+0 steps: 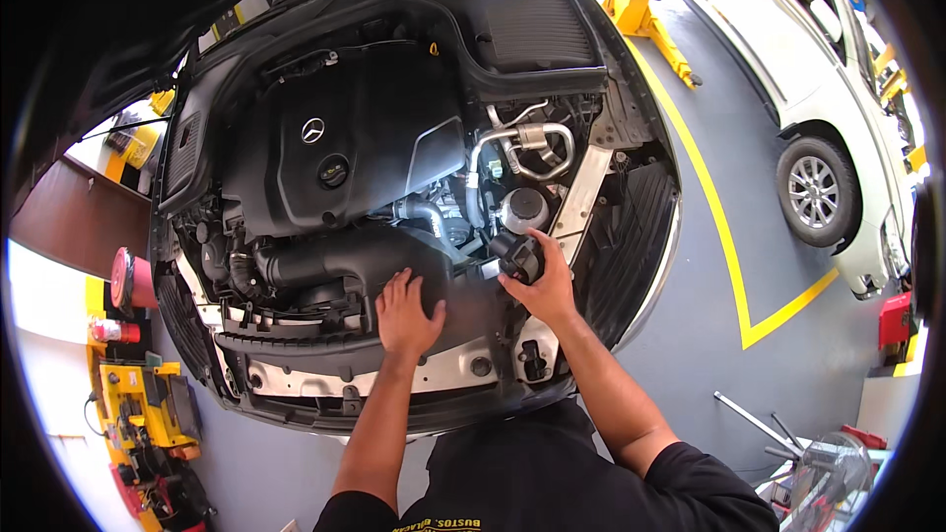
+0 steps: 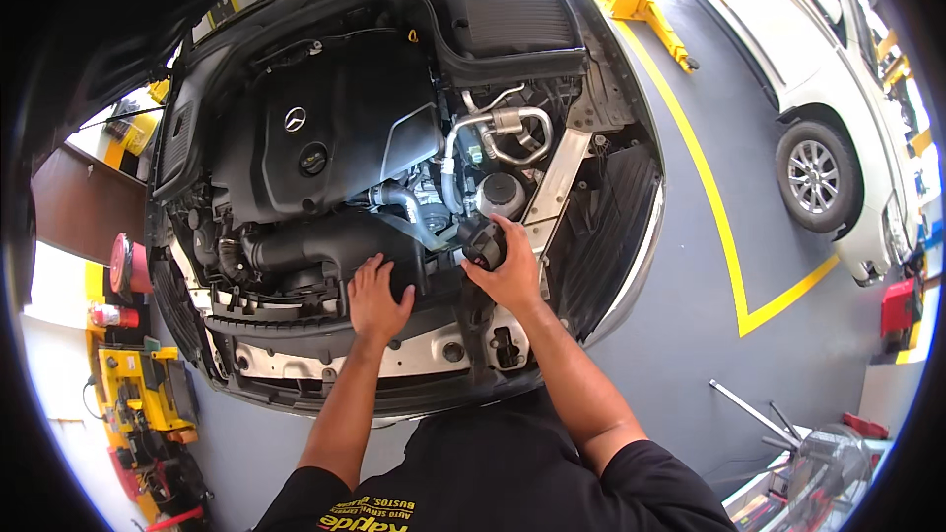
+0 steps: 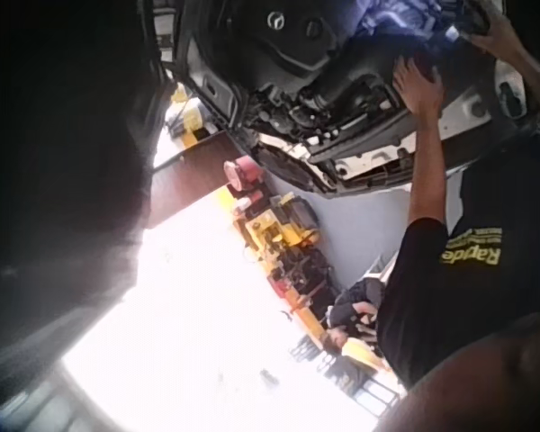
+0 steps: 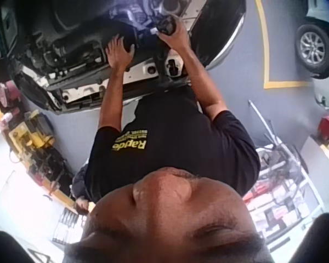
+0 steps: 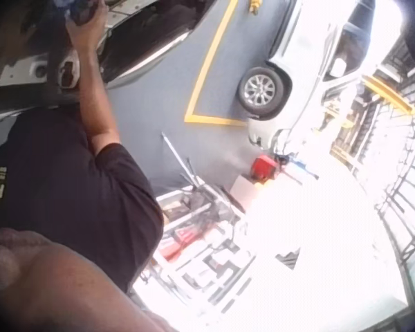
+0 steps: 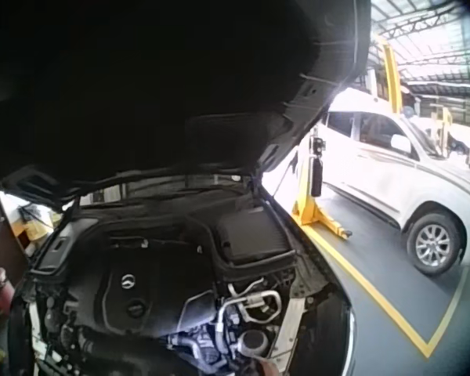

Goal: The person uses a handheld light to illuminate different parts of the car engine while touching and checking components such as the air intake hose and fluid reservoirs.

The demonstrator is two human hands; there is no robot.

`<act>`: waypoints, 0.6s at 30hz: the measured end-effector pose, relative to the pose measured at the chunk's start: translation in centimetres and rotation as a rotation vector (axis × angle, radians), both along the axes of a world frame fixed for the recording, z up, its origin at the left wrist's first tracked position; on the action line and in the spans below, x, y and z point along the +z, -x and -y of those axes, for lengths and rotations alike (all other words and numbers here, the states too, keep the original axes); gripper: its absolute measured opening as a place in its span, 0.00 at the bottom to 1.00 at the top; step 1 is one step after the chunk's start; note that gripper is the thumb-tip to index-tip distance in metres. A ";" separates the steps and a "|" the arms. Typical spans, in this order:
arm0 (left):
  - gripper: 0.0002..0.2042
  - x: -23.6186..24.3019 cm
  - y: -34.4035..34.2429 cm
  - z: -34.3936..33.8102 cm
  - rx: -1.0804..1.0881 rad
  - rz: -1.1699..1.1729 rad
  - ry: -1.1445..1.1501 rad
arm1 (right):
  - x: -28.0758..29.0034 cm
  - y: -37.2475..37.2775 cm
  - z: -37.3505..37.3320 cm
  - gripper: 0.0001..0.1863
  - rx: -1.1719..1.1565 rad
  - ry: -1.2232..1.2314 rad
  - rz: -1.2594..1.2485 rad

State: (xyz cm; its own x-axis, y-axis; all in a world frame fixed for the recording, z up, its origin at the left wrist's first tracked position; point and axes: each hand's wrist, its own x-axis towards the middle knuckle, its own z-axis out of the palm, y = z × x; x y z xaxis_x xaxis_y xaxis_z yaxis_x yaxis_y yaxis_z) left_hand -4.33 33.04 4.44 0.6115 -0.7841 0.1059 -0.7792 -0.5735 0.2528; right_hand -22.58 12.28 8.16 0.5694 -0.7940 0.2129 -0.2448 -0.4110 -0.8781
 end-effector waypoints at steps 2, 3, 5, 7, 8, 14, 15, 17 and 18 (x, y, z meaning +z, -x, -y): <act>0.30 1.6 0.0 0.1 0.064 0.000 0.037 | -0.6 -0.4 2.0 0.45 0.038 -0.048 -0.001; 0.30 3.0 -0.7 0.8 0.090 -0.235 0.208 | -1.1 -0.6 2.9 0.45 0.057 -0.078 -0.007; 0.29 12.8 -0.8 4.1 0.047 -0.470 0.551 | -1.9 -1.0 5.0 0.45 0.091 -0.081 -0.017; 0.23 24.6 -0.3 5.1 -0.212 -0.231 0.777 | -2.9 -1.9 6.5 0.44 0.120 -0.019 0.064; 0.30 29.6 0.9 6.7 -0.305 -0.323 1.044 | -3.2 -1.7 7.7 0.45 0.123 -0.049 0.052; 0.33 36.1 1.9 7.1 -0.434 -0.363 1.221 | -5.5 -4.1 10.1 0.44 0.156 -0.202 0.129; 0.33 36.0 1.4 7.2 -0.423 -0.362 1.219 | -5.4 -4.4 10.2 0.44 0.165 -0.135 0.128; 0.34 35.6 0.5 7.8 -0.416 -0.375 1.220 | -5.4 -4.8 11.4 0.44 0.178 -0.085 0.122; 0.35 35.5 0.2 8.1 -0.419 -0.384 1.224 | -5.4 -5.0 12.0 0.45 0.190 -0.042 0.125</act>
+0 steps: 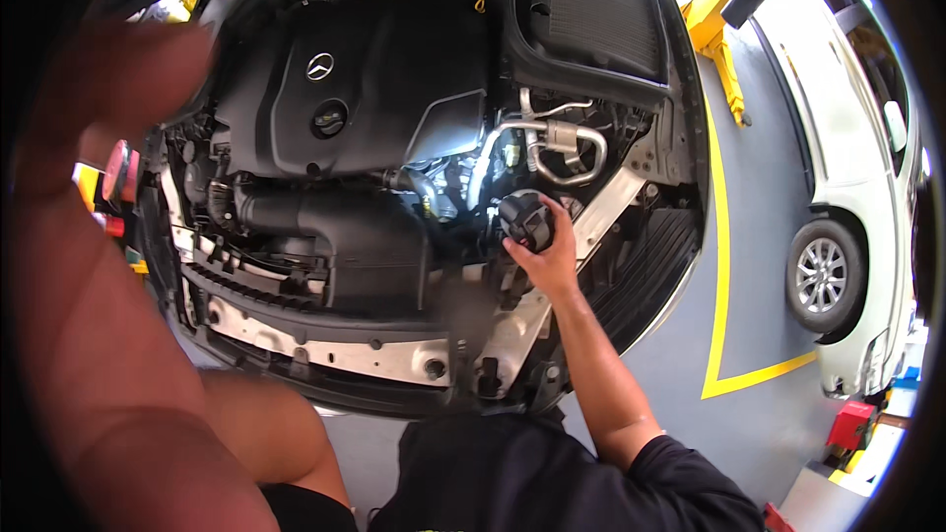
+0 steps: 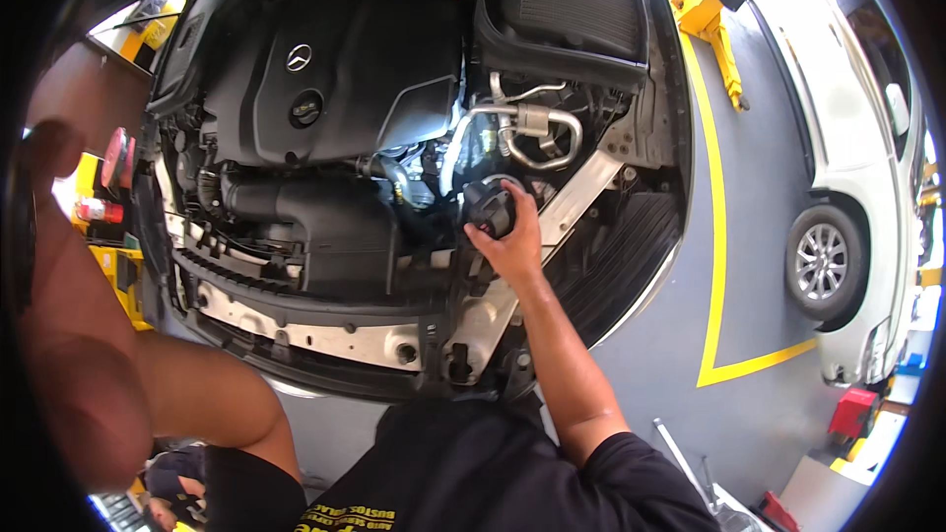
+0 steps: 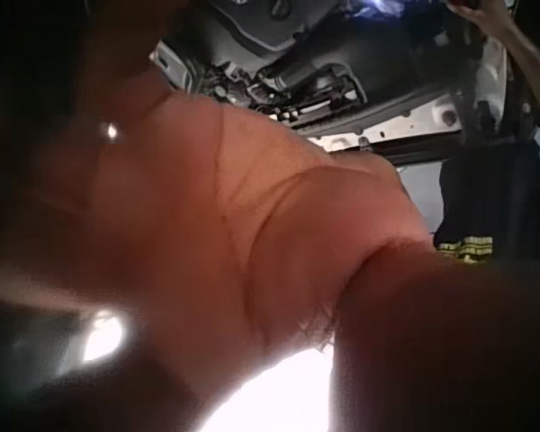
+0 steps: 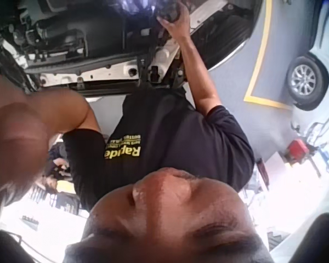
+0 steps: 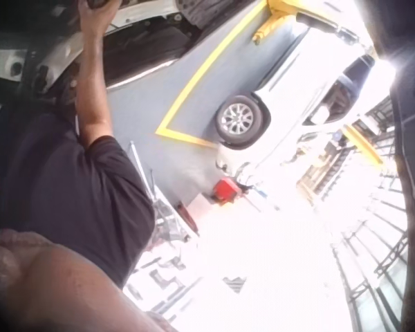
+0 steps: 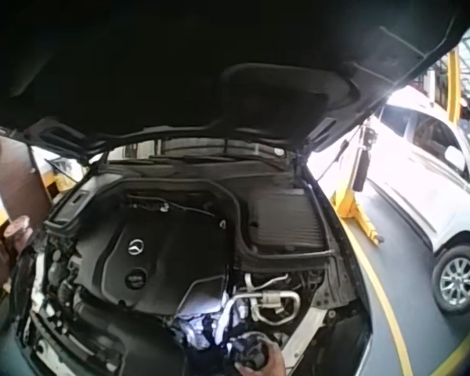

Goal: The person uses a handheld light to illuminate different parts of the car engine while touching and checking components such as the air intake hose and fluid reservoirs.

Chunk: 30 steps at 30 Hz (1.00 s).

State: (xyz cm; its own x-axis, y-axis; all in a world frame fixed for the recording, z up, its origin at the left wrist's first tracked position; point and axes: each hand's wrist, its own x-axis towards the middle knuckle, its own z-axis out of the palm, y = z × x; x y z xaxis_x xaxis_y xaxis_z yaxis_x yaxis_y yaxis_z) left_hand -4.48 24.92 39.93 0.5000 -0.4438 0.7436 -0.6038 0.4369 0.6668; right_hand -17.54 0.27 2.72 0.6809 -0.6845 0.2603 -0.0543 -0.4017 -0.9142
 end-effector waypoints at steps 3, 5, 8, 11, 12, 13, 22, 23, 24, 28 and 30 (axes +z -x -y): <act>0.37 -0.9 -1.5 0.9 0.008 -0.039 -0.020 | -0.4 -0.2 0.6 0.45 0.005 0.042 -0.041; 0.38 -1.4 -3.1 1.2 0.009 -0.054 -0.031 | -0.9 -0.6 0.5 0.45 -0.013 0.053 -0.059; 0.39 -2.3 -4.9 1.4 0.024 -0.096 -0.058 | -1.1 -1.0 0.4 0.47 -0.008 0.018 -0.081; 0.41 -5.5 -7.7 3.3 0.054 -0.161 -0.152 | -1.2 -2.3 1.0 0.47 -0.011 0.038 -0.117; 0.42 -9.2 -8.6 5.2 0.047 -0.203 -0.239 | -1.4 -1.9 1.4 0.47 -0.030 -0.016 -0.134; 0.42 -13.7 -8.9 7.4 0.032 -0.230 -0.334 | -1.7 -1.8 2.0 0.47 -0.050 -0.019 -0.145; 0.25 -45.9 -5.3 16.3 0.527 -0.241 -0.912 | -1.4 -6.1 3.0 0.47 -0.017 0.230 -0.250; 0.25 -46.6 -4.9 16.6 0.505 -0.246 -0.923 | -1.4 -6.2 3.5 0.47 -0.003 0.255 -0.257; 0.26 -47.0 -4.5 16.3 0.473 -0.244 -0.940 | -1.5 -5.6 3.2 0.46 0.004 0.201 -0.282; 0.26 -49.7 -5.7 16.0 0.305 -0.577 -0.816 | -2.8 -6.9 3.3 0.49 0.093 0.343 -0.255; 0.24 -49.1 -4.3 16.4 0.137 -0.945 -0.571 | -3.6 -6.7 3.4 0.52 0.108 0.359 -0.262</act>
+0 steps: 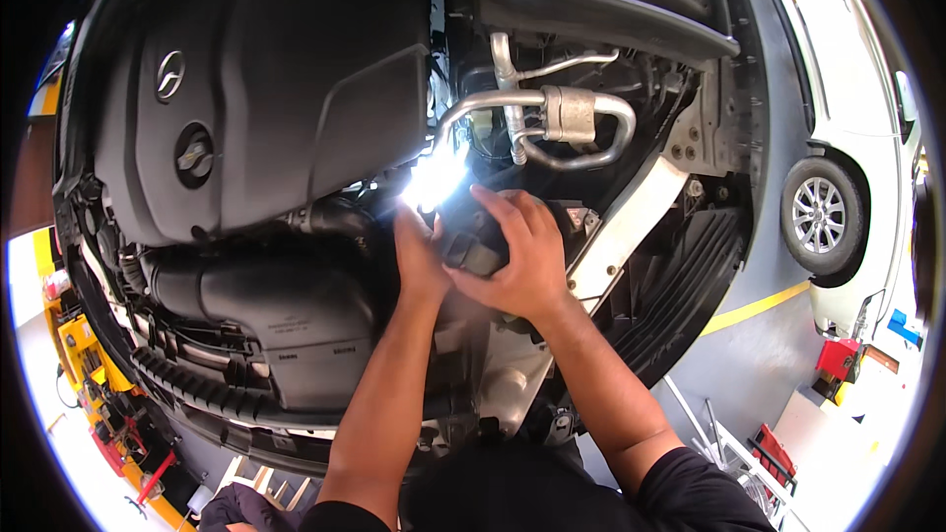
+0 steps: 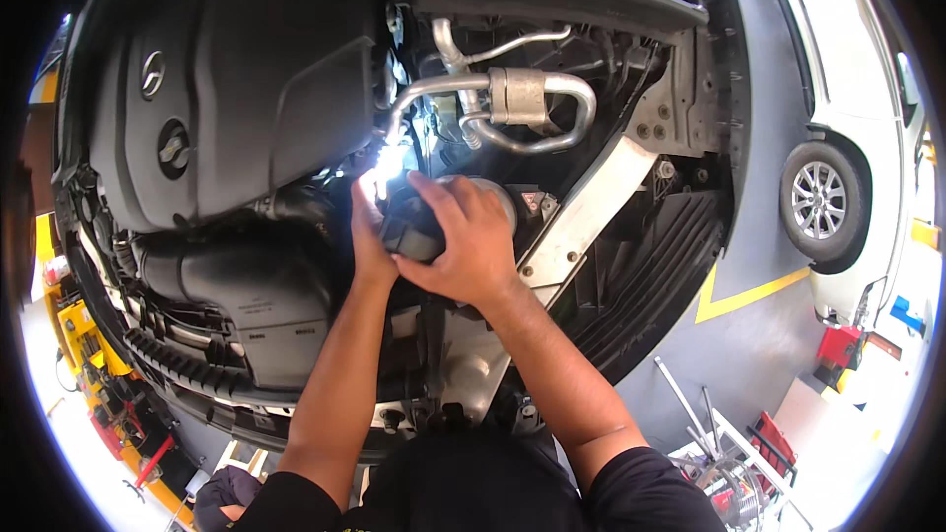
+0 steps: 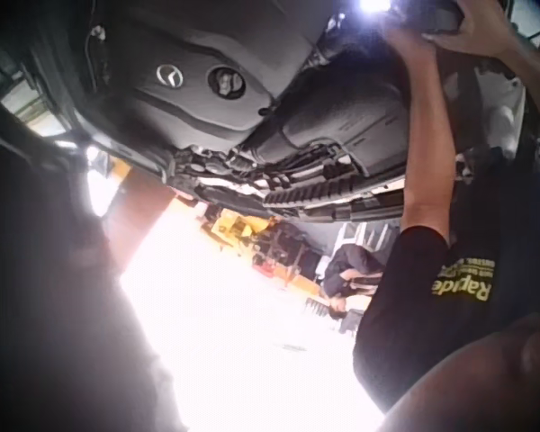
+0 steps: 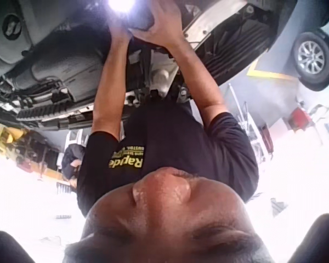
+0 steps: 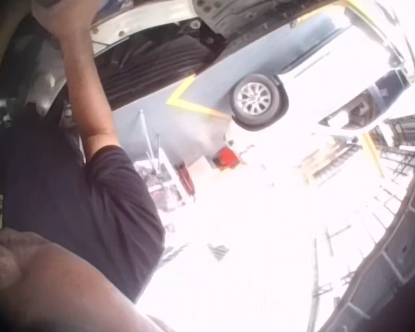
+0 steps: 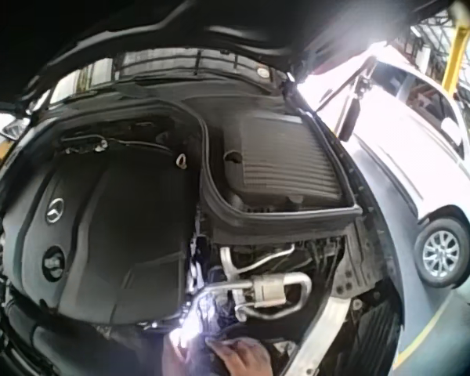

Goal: The person uses a handheld light to illuminate different parts of the car engine while touching and checking components such as the air intake hose and fluid reservoirs.

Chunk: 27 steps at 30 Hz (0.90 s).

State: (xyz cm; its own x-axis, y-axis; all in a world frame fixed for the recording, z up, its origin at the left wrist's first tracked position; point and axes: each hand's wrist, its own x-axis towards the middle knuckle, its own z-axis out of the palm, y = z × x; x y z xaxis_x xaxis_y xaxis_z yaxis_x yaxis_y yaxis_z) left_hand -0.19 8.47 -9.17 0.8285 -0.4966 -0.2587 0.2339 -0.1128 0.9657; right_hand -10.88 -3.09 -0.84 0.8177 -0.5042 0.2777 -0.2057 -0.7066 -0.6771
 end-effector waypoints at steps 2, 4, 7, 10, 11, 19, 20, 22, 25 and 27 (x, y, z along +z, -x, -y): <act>0.23 -0.1 0.7 -0.6 0.059 -0.167 0.049 | -0.2 -0.1 0.2 0.54 0.017 0.022 0.026; 0.24 -0.7 0.6 -1.3 0.031 -0.179 -0.038 | -0.6 0.5 0.4 0.59 0.071 0.012 0.035; 0.29 -1.7 0.8 -1.9 0.186 -0.590 0.181 | 0.2 0.2 1.2 0.62 0.104 -0.080 0.008; 0.35 -1.1 1.3 -1.8 0.209 -0.753 0.149 | -0.2 0.1 1.1 0.57 0.103 -0.086 -0.010; 0.37 -0.2 1.4 -1.7 0.183 -0.767 0.097 | -0.1 0.1 1.1 0.55 0.091 -0.083 -0.007; 0.25 3.5 0.8 0.1 0.308 -1.045 0.262 | -0.4 0.3 0.9 0.41 0.093 -0.021 -0.049; 0.21 3.5 0.8 -0.1 0.244 -1.031 0.315 | -0.4 0.3 1.0 0.39 0.095 -0.036 -0.045; 0.20 3.7 0.9 0.3 0.252 -1.007 0.289 | -0.4 0.4 1.1 0.39 0.094 -0.043 -0.053; 0.20 3.6 1.0 0.1 0.265 -0.978 0.241 | -0.3 0.5 1.1 0.39 0.098 -0.046 -0.061; 0.20 3.6 1.1 0.2 0.266 -0.975 0.219 | -0.4 0.6 1.0 0.40 0.099 -0.040 -0.062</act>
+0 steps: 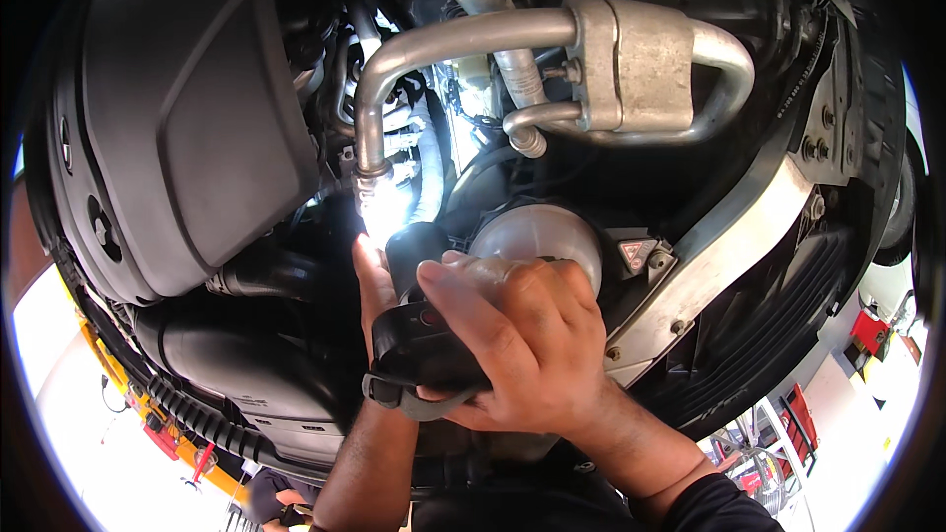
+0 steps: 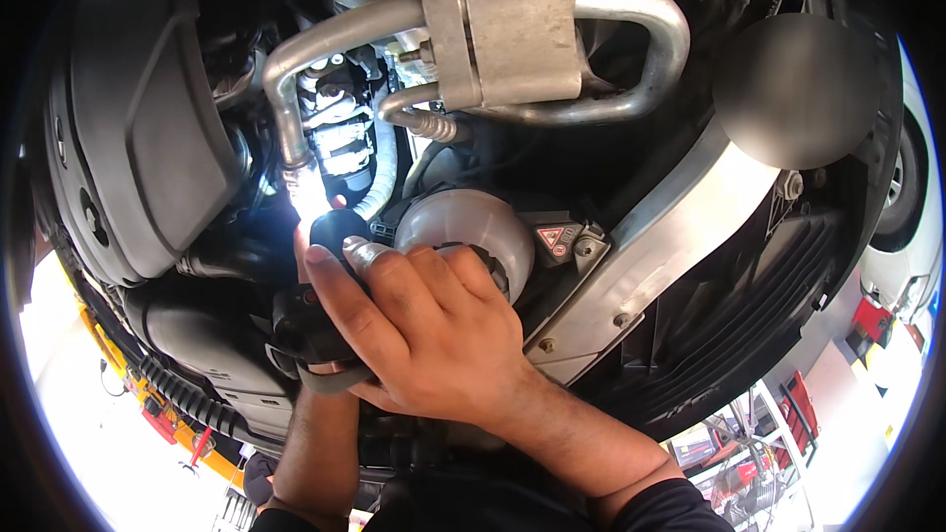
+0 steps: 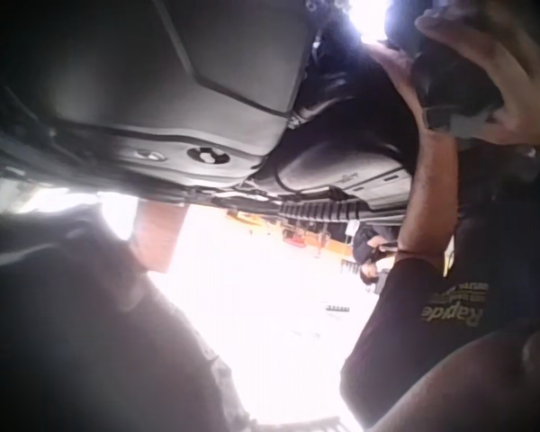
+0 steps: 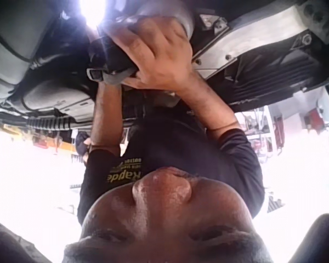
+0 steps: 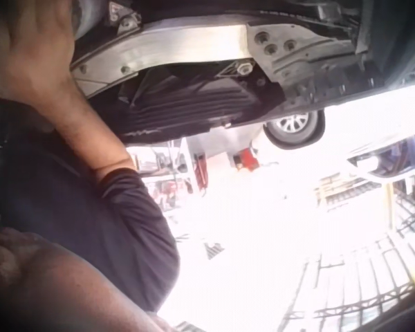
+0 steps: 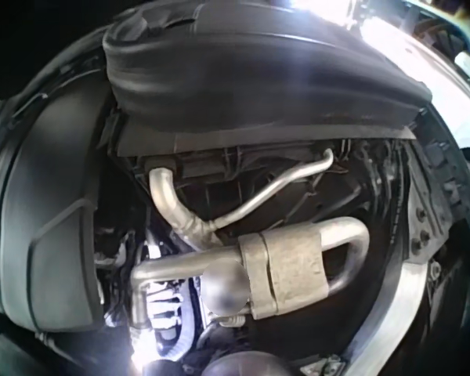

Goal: The person uses a handheld light to illuminate different parts of the car engine while touching and checking components such as the air intake hose and fluid reservoirs.

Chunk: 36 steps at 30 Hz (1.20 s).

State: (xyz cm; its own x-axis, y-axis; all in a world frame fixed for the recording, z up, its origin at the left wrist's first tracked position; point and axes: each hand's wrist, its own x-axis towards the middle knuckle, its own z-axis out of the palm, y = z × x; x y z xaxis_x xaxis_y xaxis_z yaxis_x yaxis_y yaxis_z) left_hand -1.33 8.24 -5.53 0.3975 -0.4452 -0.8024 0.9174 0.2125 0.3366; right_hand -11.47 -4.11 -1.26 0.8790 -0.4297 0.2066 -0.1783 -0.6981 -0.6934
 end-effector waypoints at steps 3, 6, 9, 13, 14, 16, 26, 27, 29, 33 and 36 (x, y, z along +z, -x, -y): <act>0.21 0.7 -0.2 0.4 0.039 -0.054 -0.082 | -0.1 -0.2 -0.2 0.42 -0.007 -0.016 0.026; 0.27 -1.9 -0.4 -1.9 0.032 -0.135 -0.029 | 0.1 -0.3 -0.2 0.44 0.022 -0.015 0.026; 0.34 -4.6 -0.5 -2.6 0.077 -0.270 0.244 | -1.1 -0.3 -0.7 0.47 -0.039 0.034 0.066; 0.36 -2.9 -0.1 0.0 -0.069 0.039 0.139 | 0.4 -0.8 0.0 0.53 -0.030 0.187 0.030; 0.37 -4.3 -0.6 -0.8 -0.078 0.038 0.272 | 0.0 -1.0 0.0 0.52 -0.073 0.137 0.057; 0.39 -7.4 -0.9 -2.3 -0.081 0.060 0.418 | -0.9 -1.3 -1.0 0.51 -0.102 0.096 0.111; 0.21 -11.6 -1.2 -1.2 0.096 0.320 0.315 | -0.4 -1.5 -2.2 0.44 -0.176 0.222 0.121; 0.19 -11.3 -1.4 -1.4 -0.113 0.810 0.029 | -0.3 -1.6 -2.2 0.45 -0.187 0.249 0.125; 0.18 -9.2 -0.7 -1.2 -0.357 1.481 -0.372 | -0.5 -1.4 -2.1 0.45 -0.204 0.256 0.119; 0.19 -8.6 -1.1 -0.9 -0.449 1.494 -0.414 | -0.7 -1.1 -1.8 0.45 -0.215 0.260 0.094; 0.20 -10.8 -2.3 -1.4 -0.415 1.231 -0.159 | -0.5 -1.2 -1.9 0.45 -0.206 0.214 0.079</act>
